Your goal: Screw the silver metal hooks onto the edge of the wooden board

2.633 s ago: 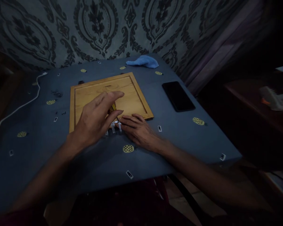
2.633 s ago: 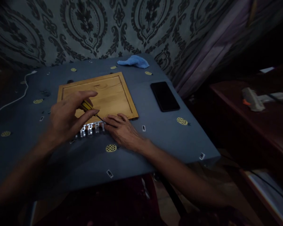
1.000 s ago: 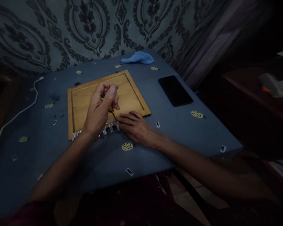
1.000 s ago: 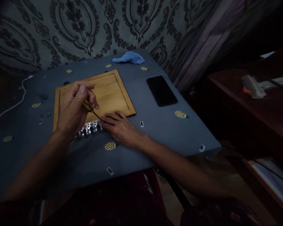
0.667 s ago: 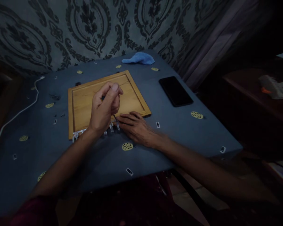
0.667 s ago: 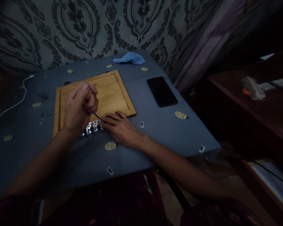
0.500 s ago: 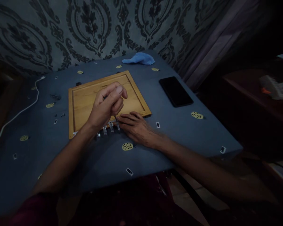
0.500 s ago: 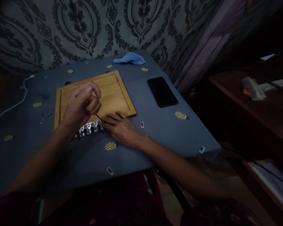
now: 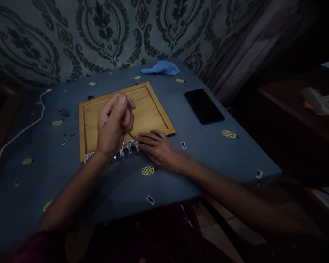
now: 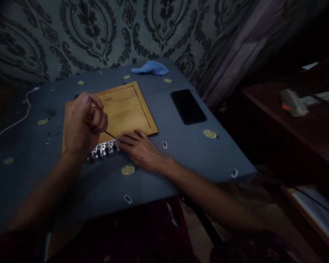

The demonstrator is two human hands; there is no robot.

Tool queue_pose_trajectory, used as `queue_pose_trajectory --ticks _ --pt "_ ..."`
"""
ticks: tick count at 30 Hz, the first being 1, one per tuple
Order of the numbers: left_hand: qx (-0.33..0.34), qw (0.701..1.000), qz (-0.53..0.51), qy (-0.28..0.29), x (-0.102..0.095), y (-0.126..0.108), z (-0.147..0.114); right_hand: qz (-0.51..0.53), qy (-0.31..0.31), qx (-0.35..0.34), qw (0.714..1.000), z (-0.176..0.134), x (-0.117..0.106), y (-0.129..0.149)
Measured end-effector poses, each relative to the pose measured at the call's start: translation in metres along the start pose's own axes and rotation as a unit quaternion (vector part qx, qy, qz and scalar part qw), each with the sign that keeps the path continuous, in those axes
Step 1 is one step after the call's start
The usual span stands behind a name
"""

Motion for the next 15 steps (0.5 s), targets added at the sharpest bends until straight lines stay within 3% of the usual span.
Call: queue_pose_trajectory --ticks 15 --pt "-0.022 1.000 -0.015 0.006 0.0036 0.0090 -0.0012 -0.018 -0.014 -0.016 1.000 0.0000 -0.0018 0.0032"
Point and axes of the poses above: each hand's wrist, its own z-axis towards the middle knuckle, its own x-axis out of the palm, y = z × x, the point moved 10 cm from there along z, towards the middle knuckle, and after that the axes turned 4 degrees about z, right-handed, at the moved point
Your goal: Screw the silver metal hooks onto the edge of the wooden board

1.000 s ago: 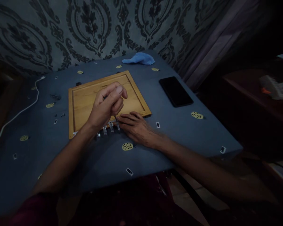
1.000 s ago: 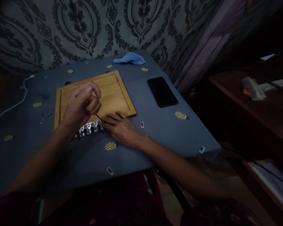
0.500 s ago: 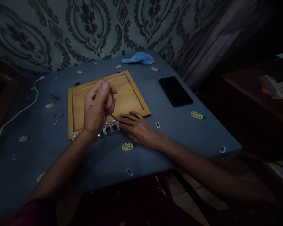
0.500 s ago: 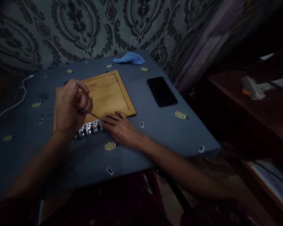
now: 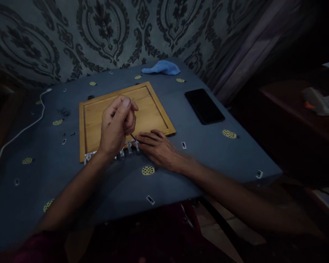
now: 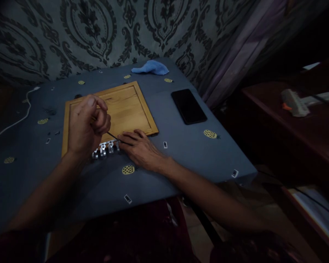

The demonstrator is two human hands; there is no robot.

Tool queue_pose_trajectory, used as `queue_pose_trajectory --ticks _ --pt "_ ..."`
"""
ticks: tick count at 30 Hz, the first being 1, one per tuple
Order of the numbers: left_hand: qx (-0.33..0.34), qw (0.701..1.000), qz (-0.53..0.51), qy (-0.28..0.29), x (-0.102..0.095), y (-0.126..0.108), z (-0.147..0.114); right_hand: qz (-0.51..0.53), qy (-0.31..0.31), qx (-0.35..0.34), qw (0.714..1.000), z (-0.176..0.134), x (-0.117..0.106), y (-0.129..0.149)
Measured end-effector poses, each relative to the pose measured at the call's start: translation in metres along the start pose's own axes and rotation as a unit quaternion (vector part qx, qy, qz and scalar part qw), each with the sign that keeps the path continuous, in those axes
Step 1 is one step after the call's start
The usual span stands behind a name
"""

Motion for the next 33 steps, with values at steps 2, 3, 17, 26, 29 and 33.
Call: queue_pose_trajectory --ticks 2,3,17,26,29,33 --pt "-0.002 1.000 -0.001 0.009 0.001 0.001 0.000 0.000 -0.002 0.000 1.000 0.000 0.000 0.000" --pt "0.000 1.000 0.000 0.012 0.001 0.001 0.000 0.000 0.000 0.000 1.000 0.000 0.001 0.000" --pt "0.016 0.995 0.097 0.006 -0.001 0.004 -0.002 -0.002 0.004 -0.009 1.000 0.001 0.000 0.002" --pt "-0.030 0.998 0.028 0.044 0.010 0.009 0.009 0.001 0.004 -0.005 1.000 0.000 0.001 0.000" --pt "-0.046 0.995 0.030 0.080 0.015 0.012 0.009 -0.003 0.005 -0.004 1.000 0.001 0.001 0.000" --pt "-0.021 0.998 0.052 0.042 0.006 0.009 0.008 0.002 0.009 0.000 1.000 0.000 0.001 0.000"
Point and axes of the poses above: each hand's wrist, its own z-axis towards the middle knuckle, its own x-axis out of the palm, y = z × x, the point moved 10 cm from there along z, towards the middle knuckle, and after that the axes turned 4 degrees about z, right-handed, at the moved point
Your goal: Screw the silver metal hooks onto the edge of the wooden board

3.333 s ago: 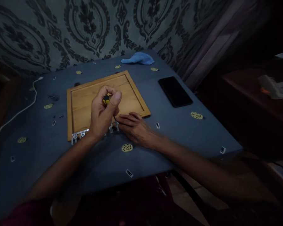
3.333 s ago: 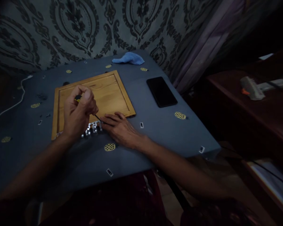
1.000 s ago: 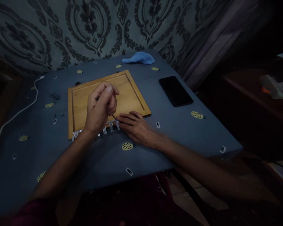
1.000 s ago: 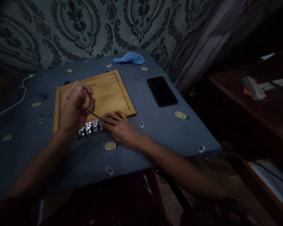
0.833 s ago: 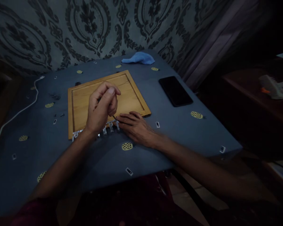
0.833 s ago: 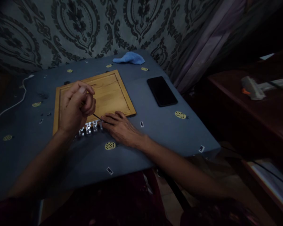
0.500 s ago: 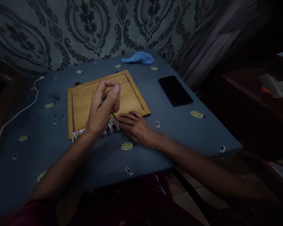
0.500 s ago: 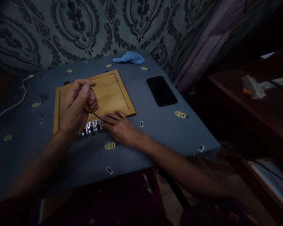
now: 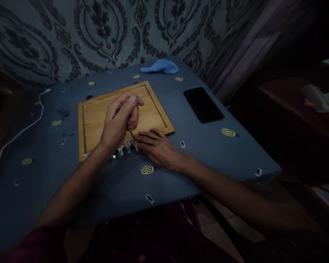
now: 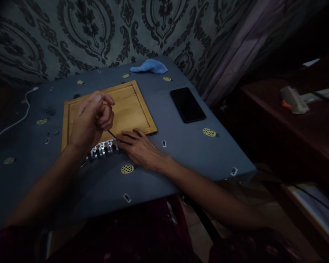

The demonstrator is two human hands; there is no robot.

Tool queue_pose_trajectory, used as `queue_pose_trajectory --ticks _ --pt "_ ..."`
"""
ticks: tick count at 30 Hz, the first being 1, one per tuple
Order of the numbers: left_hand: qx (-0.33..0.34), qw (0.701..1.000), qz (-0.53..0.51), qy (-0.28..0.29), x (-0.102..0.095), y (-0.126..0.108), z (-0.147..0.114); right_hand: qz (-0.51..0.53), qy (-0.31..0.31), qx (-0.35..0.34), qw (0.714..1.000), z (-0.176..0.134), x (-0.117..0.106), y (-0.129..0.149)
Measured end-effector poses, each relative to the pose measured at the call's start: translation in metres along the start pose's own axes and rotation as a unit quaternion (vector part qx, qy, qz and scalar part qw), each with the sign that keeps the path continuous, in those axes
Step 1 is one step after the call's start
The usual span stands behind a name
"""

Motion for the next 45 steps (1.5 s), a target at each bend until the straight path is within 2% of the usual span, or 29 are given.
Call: queue_pose_trajectory --ticks 4,7,12,16,18,20,23,25,30,40,45 --pt "0.054 0.992 0.037 -0.107 -0.019 -0.008 -0.006 0.016 -0.001 0.007 1.000 0.000 -0.002 -0.001" --pt "0.038 0.992 0.000 -0.117 -0.019 -0.003 -0.007 0.015 0.003 0.013 1.000 0.000 -0.001 -0.002" --pt "0.027 0.998 -0.005 -0.055 -0.004 -0.003 -0.001 0.017 0.015 0.015 1.000 0.001 0.000 -0.001" --pt "0.001 0.998 -0.022 0.059 0.013 -0.001 0.003 0.002 0.006 0.005 1.000 0.002 -0.001 0.001" --pt "-0.001 0.995 -0.028 0.095 0.018 -0.002 0.002 0.000 0.003 -0.005 1.000 0.002 -0.001 0.003" --pt "0.011 0.997 -0.035 0.072 0.013 -0.007 0.001 0.002 0.000 -0.006 1.000 0.002 -0.002 0.003" --pt "0.047 0.998 -0.039 -0.022 -0.003 -0.019 -0.003 0.008 0.004 -0.002 1.000 0.001 -0.002 0.002" --pt "0.058 0.996 -0.031 -0.054 -0.006 -0.025 -0.007 0.008 0.006 0.002 1.000 0.001 -0.002 0.001" --pt "0.052 0.998 -0.021 -0.038 -0.001 -0.025 -0.009 0.009 0.009 0.010 1.000 0.000 -0.002 0.000" --pt "0.064 0.996 -0.032 -0.044 -0.003 -0.014 -0.007 0.023 0.007 0.019 1.000 0.000 -0.001 -0.002" --pt "0.045 0.998 -0.016 -0.050 -0.005 -0.011 -0.007 0.003 0.006 0.014 1.000 0.000 0.001 -0.002"
Point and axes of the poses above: each hand's wrist, its own z-axis towards the middle knuckle, its own x-axis out of the palm, y = z × x, the point moved 10 cm from there along z, towards the middle knuckle, and after that the axes turned 4 degrees about z, right-handed, at the moved point
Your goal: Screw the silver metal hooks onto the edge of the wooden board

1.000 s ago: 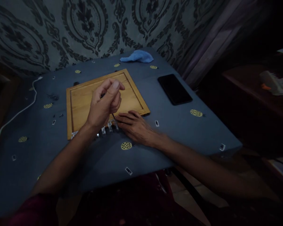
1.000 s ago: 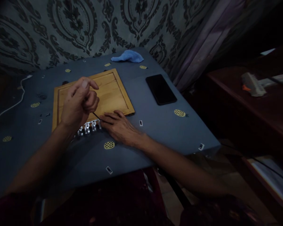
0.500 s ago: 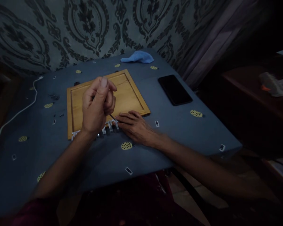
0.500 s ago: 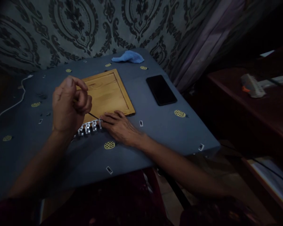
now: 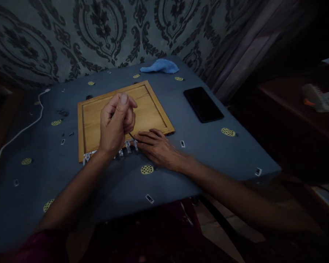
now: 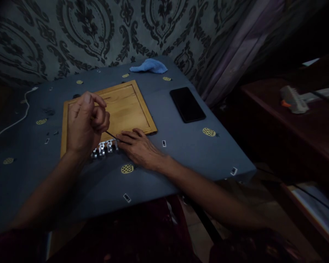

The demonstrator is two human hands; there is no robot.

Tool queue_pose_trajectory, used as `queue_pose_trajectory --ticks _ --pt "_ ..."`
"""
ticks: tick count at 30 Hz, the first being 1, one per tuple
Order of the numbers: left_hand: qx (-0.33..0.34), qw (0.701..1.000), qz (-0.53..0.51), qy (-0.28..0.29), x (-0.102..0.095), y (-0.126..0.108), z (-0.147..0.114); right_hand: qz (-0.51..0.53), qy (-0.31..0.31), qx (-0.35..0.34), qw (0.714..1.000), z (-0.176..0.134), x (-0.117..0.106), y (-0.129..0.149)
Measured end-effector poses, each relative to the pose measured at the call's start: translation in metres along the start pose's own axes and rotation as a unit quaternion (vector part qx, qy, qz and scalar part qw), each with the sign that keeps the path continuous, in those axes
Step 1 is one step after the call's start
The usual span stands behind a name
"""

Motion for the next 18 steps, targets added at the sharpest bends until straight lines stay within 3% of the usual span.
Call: queue_pose_trajectory --ticks 8,15,18 --pt "-0.034 0.994 0.038 0.102 0.009 0.010 -0.002 0.007 0.001 -0.008 1.000 0.001 -0.001 0.002" --pt "-0.035 0.998 -0.011 0.053 0.007 0.008 0.000 -0.002 0.003 -0.003 1.000 0.001 0.001 0.002" --pt "-0.041 0.997 -0.019 0.066 0.011 0.009 0.004 0.000 0.000 0.006 1.000 0.001 0.001 -0.001"
Point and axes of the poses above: each hand's wrist, its own z-axis towards the middle knuckle, its own x-axis out of the palm, y = z × x, the point moved 10 cm from there along z, towards the middle knuckle, and after that the axes turned 4 degrees about z, right-handed, at the moved point
